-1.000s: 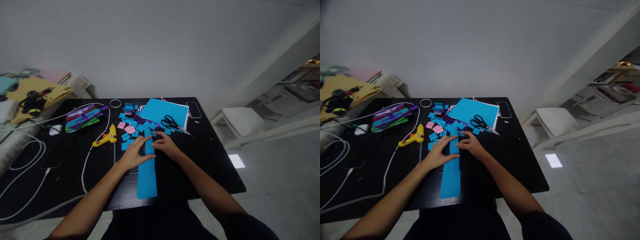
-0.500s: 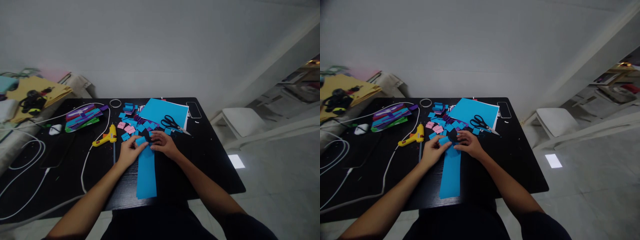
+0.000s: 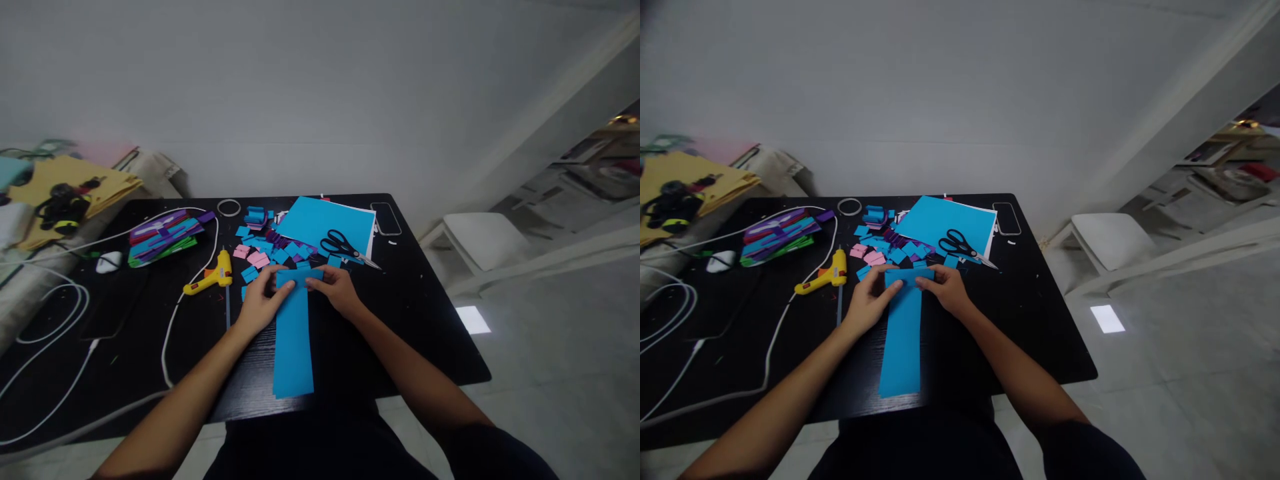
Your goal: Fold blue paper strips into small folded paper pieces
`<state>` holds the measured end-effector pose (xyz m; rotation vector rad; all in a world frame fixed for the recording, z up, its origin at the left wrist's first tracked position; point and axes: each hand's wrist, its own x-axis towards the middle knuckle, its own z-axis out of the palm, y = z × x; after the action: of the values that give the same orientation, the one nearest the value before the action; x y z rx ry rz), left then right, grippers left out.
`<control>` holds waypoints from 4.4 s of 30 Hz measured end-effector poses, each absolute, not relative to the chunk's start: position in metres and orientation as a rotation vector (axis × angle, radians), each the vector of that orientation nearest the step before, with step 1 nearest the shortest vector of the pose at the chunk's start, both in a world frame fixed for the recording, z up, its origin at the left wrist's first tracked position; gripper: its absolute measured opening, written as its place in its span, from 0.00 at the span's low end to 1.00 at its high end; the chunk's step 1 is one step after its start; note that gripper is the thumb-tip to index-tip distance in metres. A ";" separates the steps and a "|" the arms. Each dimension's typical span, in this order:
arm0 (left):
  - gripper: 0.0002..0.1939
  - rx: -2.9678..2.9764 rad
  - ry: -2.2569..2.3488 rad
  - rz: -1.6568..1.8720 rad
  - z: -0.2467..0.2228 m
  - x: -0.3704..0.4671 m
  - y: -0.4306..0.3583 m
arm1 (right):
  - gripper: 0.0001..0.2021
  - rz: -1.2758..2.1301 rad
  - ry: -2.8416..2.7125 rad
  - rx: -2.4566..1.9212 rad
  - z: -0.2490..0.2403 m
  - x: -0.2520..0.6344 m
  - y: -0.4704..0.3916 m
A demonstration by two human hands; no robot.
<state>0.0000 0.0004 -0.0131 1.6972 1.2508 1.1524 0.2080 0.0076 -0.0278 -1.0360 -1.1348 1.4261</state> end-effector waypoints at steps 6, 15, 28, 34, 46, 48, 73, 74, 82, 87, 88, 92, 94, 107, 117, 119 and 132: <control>0.15 1.986 1.307 1.188 -0.014 -0.004 0.001 | 0.18 1.356 -1.166 -1.075 -0.025 0.208 0.007; 0.14 2.102 1.149 0.960 -0.019 -0.005 0.006 | 0.17 1.271 -1.204 -1.085 -0.023 0.209 0.009; 0.19 2.030 1.000 0.738 -0.017 -0.003 0.006 | 0.17 1.354 -1.104 -1.097 -0.023 0.211 0.012; 0.26 2.031 1.048 0.706 -0.016 -0.003 0.005 | 0.18 1.472 -1.014 -1.119 -0.025 0.213 0.013; 0.25 2.001 1.104 0.702 -0.014 -0.004 0.006 | 0.21 1.469 -0.877 -1.119 -0.024 0.216 0.015; 0.24 1.998 1.117 0.704 -0.015 -0.004 0.006 | 0.20 1.464 -0.869 -1.124 -0.024 0.216 0.015; 0.26 2.046 1.128 0.698 -0.009 -0.001 0.004 | 0.18 1.389 -0.870 -1.160 -0.025 0.212 0.015; 0.26 2.049 1.126 0.697 -0.009 -0.001 0.004 | 0.18 1.387 -0.871 -1.162 -0.024 0.212 0.015; 0.26 2.064 1.106 0.691 -0.012 -0.001 0.004 | 0.19 1.395 -0.851 -1.163 -0.019 0.212 0.012; 0.26 2.075 1.105 0.687 -0.011 -0.001 0.004 | 0.19 1.391 -0.864 -1.180 -0.020 0.213 0.012; 0.25 2.075 1.105 0.701 -0.011 -0.001 0.003 | 0.19 1.386 -0.868 -1.181 -0.020 0.214 0.012; 0.13 2.008 1.129 0.905 -0.011 -0.001 0.000 | 0.17 1.351 -0.894 -1.170 -0.021 0.214 0.011; 0.10 1.912 1.137 1.021 -0.011 -0.001 -0.002 | 0.17 1.357 -0.939 -1.167 -0.020 0.212 0.009; 0.16 1.518 0.955 0.938 -0.007 -0.002 0.003 | 0.25 1.680 -1.154 -0.944 -0.021 0.205 0.001; 0.17 1.475 0.897 0.904 -0.002 0.000 0.003 | 0.27 1.742 -1.171 -0.937 -0.020 0.206 0.001; 0.16 1.468 0.894 0.909 -0.003 0.000 0.003 | 0.27 1.742 -1.173 -0.942 -0.020 0.206 0.001; 0.15 1.541 0.947 0.906 -0.002 0.000 0.002 | 0.27 1.630 -1.264 -0.966 -0.022 0.206 0.001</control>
<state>-0.0002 0.0017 -0.0025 1.5407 0.9468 0.9063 0.2057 0.0010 -0.0220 -0.9658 -1.2641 1.6304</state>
